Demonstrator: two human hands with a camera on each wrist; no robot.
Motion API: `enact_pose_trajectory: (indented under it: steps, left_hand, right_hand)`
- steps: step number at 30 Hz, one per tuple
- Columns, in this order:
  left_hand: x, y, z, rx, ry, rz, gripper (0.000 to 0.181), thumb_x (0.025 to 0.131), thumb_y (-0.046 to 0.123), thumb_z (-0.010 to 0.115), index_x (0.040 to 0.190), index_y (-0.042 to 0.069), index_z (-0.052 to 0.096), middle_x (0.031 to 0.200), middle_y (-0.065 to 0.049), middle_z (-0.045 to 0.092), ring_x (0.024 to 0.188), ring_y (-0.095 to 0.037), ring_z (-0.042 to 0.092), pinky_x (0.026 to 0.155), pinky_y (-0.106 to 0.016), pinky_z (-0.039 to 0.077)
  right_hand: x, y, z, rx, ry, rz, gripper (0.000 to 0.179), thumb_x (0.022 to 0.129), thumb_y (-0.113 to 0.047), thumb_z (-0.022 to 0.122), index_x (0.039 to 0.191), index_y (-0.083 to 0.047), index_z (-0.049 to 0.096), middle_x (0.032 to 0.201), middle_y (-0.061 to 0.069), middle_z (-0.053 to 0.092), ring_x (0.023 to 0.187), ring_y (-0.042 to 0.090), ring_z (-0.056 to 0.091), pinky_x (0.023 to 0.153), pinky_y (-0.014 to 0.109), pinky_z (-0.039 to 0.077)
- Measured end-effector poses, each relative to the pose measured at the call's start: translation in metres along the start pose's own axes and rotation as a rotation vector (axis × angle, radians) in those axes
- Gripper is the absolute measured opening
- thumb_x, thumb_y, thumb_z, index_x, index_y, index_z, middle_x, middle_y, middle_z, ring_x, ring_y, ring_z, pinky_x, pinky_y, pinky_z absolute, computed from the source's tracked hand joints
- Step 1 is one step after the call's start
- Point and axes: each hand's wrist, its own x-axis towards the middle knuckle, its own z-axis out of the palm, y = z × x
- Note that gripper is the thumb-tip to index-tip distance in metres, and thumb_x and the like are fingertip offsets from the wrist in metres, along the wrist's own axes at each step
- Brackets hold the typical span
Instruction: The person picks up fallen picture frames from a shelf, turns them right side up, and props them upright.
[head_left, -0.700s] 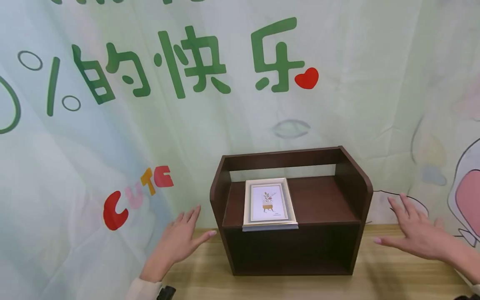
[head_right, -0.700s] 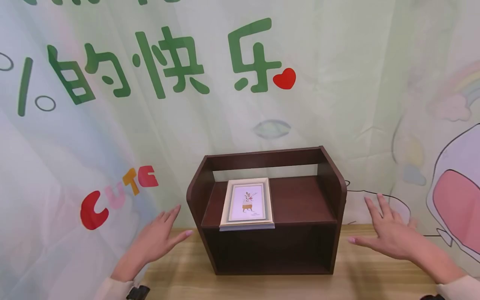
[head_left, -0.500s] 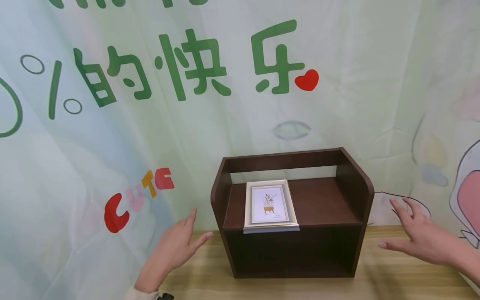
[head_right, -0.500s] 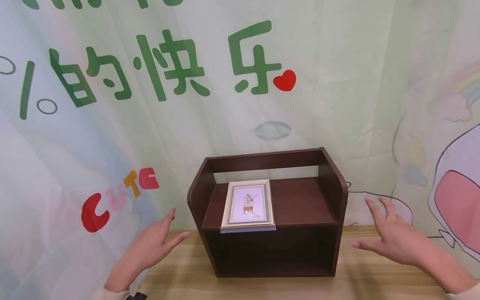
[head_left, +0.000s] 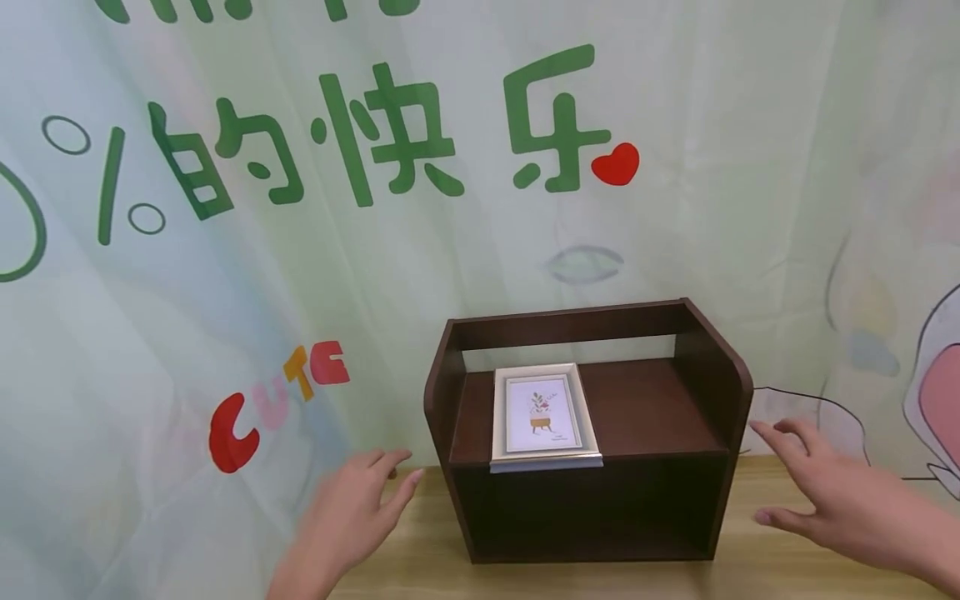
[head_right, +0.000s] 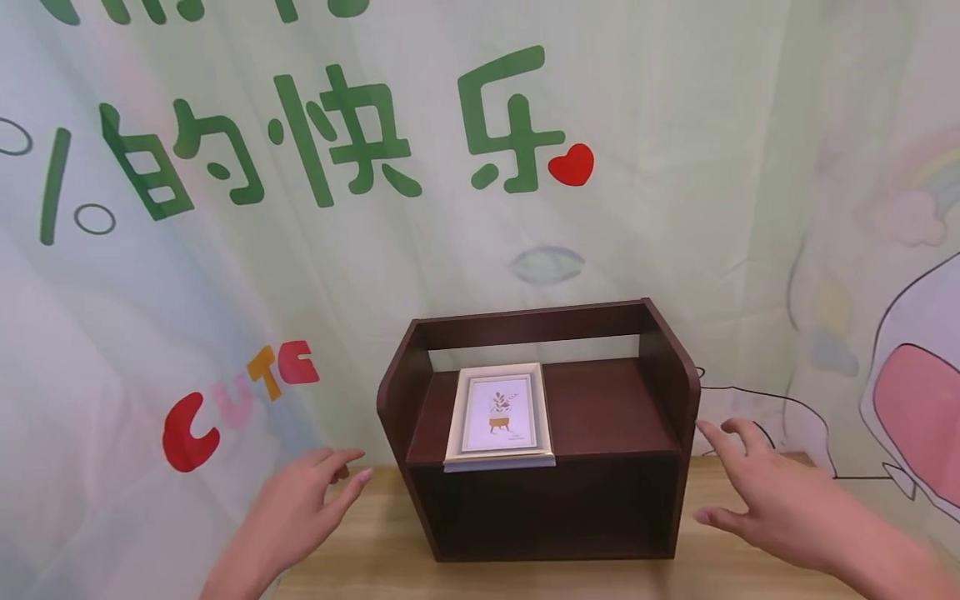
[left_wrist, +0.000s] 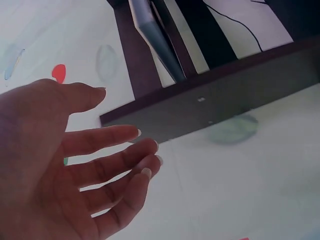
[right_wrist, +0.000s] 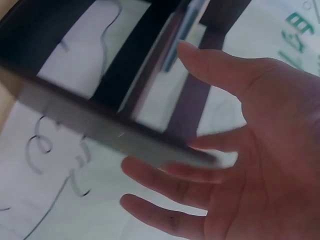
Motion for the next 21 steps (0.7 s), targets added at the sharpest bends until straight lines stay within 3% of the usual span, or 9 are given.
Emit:
enact_pose_trajectory:
  steps: [4,6,8,12,16,21]
  left_hand:
    - [-0.004,0.012,-0.002,-0.049,0.026,0.016,0.021,0.095,0.035,0.078,0.109,0.020,0.080,0.095,0.007,0.073,0.079,-0.008,0.067,0.068,-0.027,0.056]
    - [-0.004,0.017,-0.004,-0.083,0.020,0.013,0.012,0.095,0.032,0.078,0.102,0.022,0.079,0.094,0.009,0.072,0.075,-0.005,0.063,0.067,-0.024,0.054]
    - [-0.004,0.021,-0.004,-0.110,0.034,0.022,0.007,0.095,0.030,0.079,0.093,0.024,0.078,0.091,0.013,0.070,0.074,-0.002,0.059,0.068,-0.022,0.054]
    - [-0.002,0.031,-0.004,-0.158,0.042,0.046,0.021,0.095,0.029,0.079,0.081,0.024,0.064,0.076,0.016,0.056,0.068,0.001,0.049,0.063,-0.019,0.047]
    - [0.002,0.039,-0.003,-0.191,0.032,0.084,0.031,0.096,0.030,0.078,0.083,0.022,0.052,0.070,0.013,0.044,0.062,0.001,0.036,0.058,-0.017,0.037]
    - [0.013,0.049,0.006,-0.175,0.073,0.196,0.016,0.096,0.025,0.078,0.093,0.018,0.064,0.087,0.009,0.060,0.072,-0.003,0.050,0.067,-0.020,0.049]
  right_hand:
    - [0.004,-0.019,-0.005,-0.060,-0.013,-0.073,0.087,0.085,-0.071,0.072,0.144,-0.009,0.059,0.129,0.004,0.067,0.078,0.005,0.068,0.065,0.033,0.057]
    - [0.008,-0.029,-0.008,-0.050,-0.029,-0.088,0.082,0.085,-0.071,0.072,0.141,-0.012,0.063,0.127,0.003,0.072,0.084,0.012,0.073,0.067,0.034,0.059]
    - [0.011,-0.039,-0.010,-0.040,-0.007,-0.107,0.077,0.086,-0.071,0.071,0.139,-0.015,0.065,0.123,-0.002,0.072,0.084,0.008,0.072,0.063,0.030,0.057]
    - [0.020,-0.058,-0.018,0.034,0.046,-0.177,0.069,0.090,-0.066,0.070,0.138,-0.017,0.066,0.122,-0.004,0.071,0.082,0.001,0.068,0.063,0.025,0.055]
    - [0.032,-0.076,-0.025,0.055,0.123,-0.238,0.062,0.094,-0.062,0.069,0.137,-0.017,0.067,0.128,-0.003,0.071,0.097,0.009,0.073,0.075,0.031,0.061]
    - [0.047,-0.085,-0.031,0.086,0.115,-0.228,0.068,0.097,-0.063,0.064,0.142,-0.013,0.063,0.140,0.007,0.067,0.121,0.027,0.071,0.090,0.046,0.062]
